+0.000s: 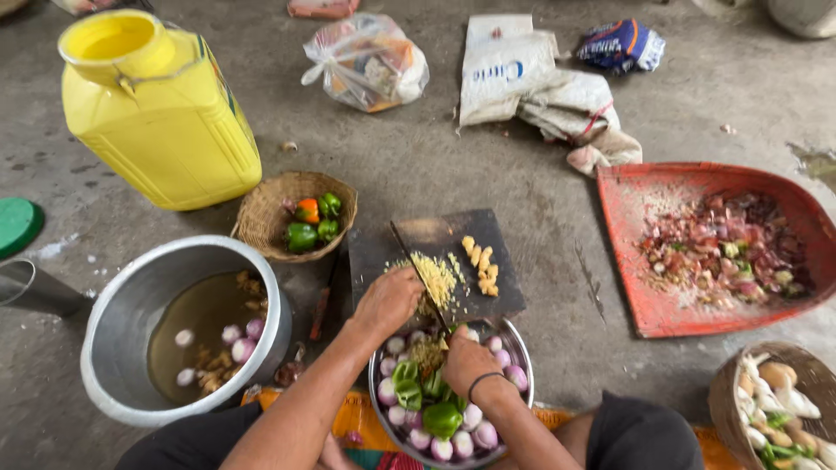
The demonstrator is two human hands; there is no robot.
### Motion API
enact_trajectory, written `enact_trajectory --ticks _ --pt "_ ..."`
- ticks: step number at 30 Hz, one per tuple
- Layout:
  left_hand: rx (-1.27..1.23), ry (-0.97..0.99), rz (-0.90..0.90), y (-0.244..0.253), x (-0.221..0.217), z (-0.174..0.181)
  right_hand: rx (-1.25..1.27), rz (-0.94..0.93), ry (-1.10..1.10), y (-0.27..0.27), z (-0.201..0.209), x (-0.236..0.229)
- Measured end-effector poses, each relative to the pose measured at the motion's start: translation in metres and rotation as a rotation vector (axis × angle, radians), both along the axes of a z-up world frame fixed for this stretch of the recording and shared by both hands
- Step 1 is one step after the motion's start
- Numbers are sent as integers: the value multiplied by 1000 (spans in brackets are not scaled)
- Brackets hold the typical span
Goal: The person prepares ingredients for cooking by scraping chopped ginger off a wooden board and into a bowl containing whole small onions and pieces of green pepper, then continues chopping more ginger on the board.
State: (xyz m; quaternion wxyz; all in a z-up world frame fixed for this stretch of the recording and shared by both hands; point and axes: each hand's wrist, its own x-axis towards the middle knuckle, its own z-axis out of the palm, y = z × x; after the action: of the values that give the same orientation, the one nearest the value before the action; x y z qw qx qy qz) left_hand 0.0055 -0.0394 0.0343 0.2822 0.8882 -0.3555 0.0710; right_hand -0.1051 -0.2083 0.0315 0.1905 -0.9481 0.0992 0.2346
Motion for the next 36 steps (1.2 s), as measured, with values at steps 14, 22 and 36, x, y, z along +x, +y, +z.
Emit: enact_trajectory --ticks 14,22,36 --pt "32 111 94 1 -3 -6 115 22 -5 -2 -33 -4" --pt "-157 143 240 6 21 -7 291 -138 -117 -64 -12 -13" --pt "-123 403 157 5 42 6 436 -150 263 -60 19 8"
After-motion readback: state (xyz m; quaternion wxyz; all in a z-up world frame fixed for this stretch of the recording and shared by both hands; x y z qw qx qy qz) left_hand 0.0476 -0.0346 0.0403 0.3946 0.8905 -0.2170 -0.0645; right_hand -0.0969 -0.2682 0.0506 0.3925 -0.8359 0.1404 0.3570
